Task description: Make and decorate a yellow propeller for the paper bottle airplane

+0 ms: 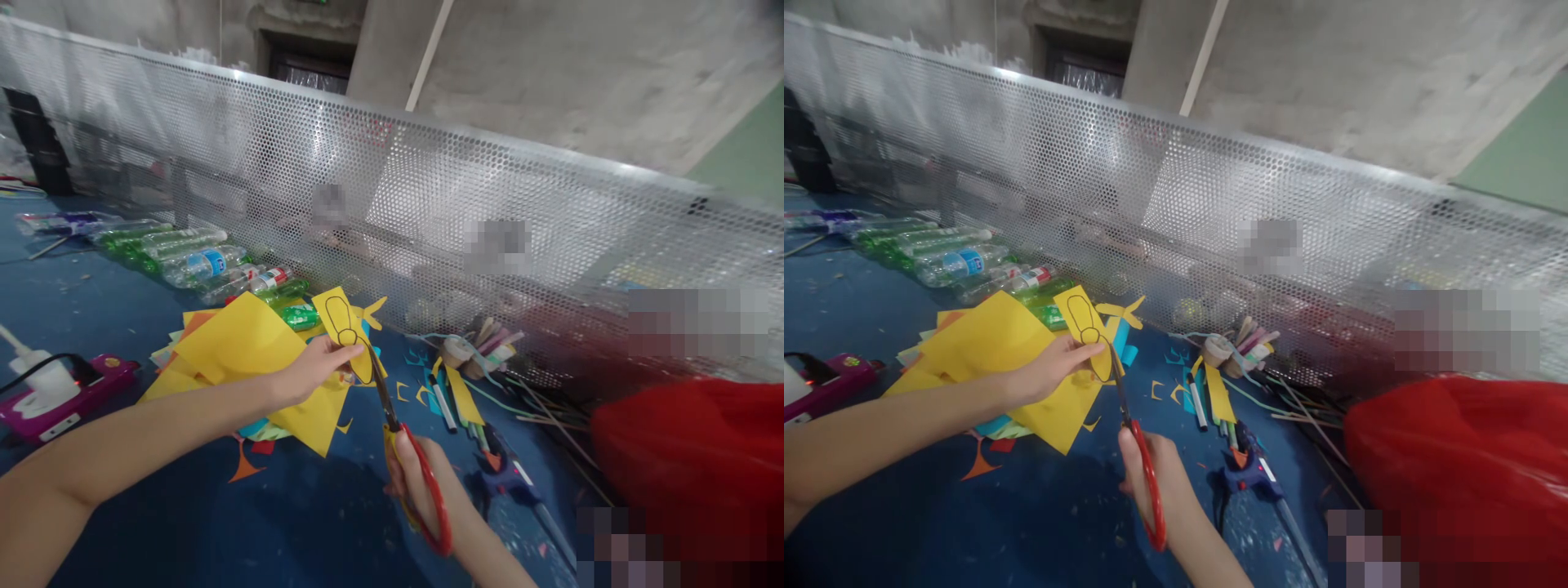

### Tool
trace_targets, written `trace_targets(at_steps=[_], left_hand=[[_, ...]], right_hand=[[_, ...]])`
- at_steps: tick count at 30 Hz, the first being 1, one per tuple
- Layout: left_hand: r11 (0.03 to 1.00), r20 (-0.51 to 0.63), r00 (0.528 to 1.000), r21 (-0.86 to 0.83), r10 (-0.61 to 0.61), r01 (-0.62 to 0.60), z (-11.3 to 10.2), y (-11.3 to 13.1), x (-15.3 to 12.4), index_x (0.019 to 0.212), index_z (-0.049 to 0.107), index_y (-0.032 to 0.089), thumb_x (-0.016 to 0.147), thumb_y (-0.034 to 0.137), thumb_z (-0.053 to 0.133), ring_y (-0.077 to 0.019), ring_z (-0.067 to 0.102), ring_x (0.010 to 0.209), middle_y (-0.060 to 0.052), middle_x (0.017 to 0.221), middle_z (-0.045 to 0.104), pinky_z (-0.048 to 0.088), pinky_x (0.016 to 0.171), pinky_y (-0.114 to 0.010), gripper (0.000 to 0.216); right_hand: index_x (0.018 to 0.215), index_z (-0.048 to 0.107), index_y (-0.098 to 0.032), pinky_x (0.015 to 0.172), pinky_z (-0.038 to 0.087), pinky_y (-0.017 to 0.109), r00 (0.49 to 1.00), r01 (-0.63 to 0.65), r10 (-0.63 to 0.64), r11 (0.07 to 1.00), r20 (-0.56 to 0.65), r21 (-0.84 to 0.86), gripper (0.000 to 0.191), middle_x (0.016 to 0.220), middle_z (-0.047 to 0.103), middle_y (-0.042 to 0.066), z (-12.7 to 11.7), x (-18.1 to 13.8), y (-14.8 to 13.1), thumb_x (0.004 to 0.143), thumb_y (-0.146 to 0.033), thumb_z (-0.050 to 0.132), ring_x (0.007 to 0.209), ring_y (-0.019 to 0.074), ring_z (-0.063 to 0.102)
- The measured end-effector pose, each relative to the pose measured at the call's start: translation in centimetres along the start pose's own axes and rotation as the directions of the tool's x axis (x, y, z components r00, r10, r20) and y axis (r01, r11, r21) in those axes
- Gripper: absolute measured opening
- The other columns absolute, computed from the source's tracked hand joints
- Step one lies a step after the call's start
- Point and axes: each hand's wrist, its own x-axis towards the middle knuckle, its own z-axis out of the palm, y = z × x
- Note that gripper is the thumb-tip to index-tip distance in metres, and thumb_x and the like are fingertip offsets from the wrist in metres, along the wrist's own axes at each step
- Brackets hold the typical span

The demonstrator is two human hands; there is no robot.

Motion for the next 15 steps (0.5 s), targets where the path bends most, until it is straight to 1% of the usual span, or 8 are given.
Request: trace_targets(at_steps=[3, 5, 8, 11, 15], left_hand=[[0.999, 0.011, 1.000, 0.018, 0.028, -0.028, 0.0, -0.1, 0.0, 0.081, 0.067, 0.013, 0.075, 0.044, 0.069, -0.0171, 0.062, 0.068, -0.006, 0.077, 0.068, 0.048, 0.067, -0.029, 0.032], [0.997, 0.028, 0.998, 0.059, 0.050, -0.051, 0.0, -0.2, 0.0, 0.080, 0.066, 0.013, 0.077, 0.043, 0.068, -0.0164, 0.061, 0.068, -0.006, 0.077, 0.067, 0.048, 0.067, -0.029, 0.030], [0.990, 0.062, 0.996, 0.121, 0.065, -0.072, 0.0, -0.3, -0.1, 0.078, 0.066, 0.014, 0.078, 0.042, 0.067, -0.0149, 0.059, 0.065, -0.004, 0.073, 0.066, 0.045, 0.061, -0.026, 0.028], [0.982, 0.102, 0.994, 0.176, 0.045, -0.062, 0.2, -0.1, -0.4, 0.073, 0.065, 0.014, 0.079, 0.042, 0.065, -0.0140, 0.057, 0.062, -0.004, 0.070, 0.065, 0.042, 0.057, -0.025, 0.028], [0.976, 0.148, 0.987, 0.200, 0.055, -0.085, 0.6, 0.2, -1.0, 0.075, 0.066, 0.014, 0.080, 0.041, 0.065, -0.0176, 0.060, 0.069, -0.005, 0.074, 0.068, 0.046, 0.061, -0.027, 0.028]], right_hand=[[0.058, 0.048, -0.019, 0.057, 0.046, 0.027, 0.994, 0.104, -0.101, 0.986, 0.036, -0.127, 0.070, 0.057, 0.057, 0.005, -0.4, -0.1, 0.0, 0.085, -0.078, 0.022, 0.055, 0.0158, 0.054], [0.063, 0.053, -0.018, 0.058, 0.045, 0.027, 0.991, 0.133, -0.125, 0.977, 0.058, -0.170, 0.071, 0.064, 0.062, 0.007, -0.5, -0.1, 0.1, 0.088, -0.075, 0.019, 0.060, 0.0169, 0.056], [0.065, 0.057, -0.018, 0.060, 0.044, 0.026, 0.987, 0.159, -0.150, 0.969, 0.061, -0.187, 0.072, 0.067, 0.063, 0.007, -0.6, -0.1, 0.2, 0.090, -0.072, 0.017, 0.064, 0.0174, 0.057], [0.065, 0.058, -0.018, 0.058, 0.043, 0.026, 0.986, 0.165, -0.158, 0.970, 0.051, -0.181, 0.074, 0.067, 0.062, 0.007, -0.4, -0.1, 0.1, 0.089, -0.073, 0.015, 0.063, 0.0177, 0.056], [0.065, 0.057, -0.018, 0.057, 0.043, 0.026, 0.987, 0.157, -0.152, 0.976, 0.042, -0.153, 0.074, 0.067, 0.062, 0.007, -0.3, -0.1, 0.1, 0.088, -0.074, 0.016, 0.062, 0.0178, 0.055]])
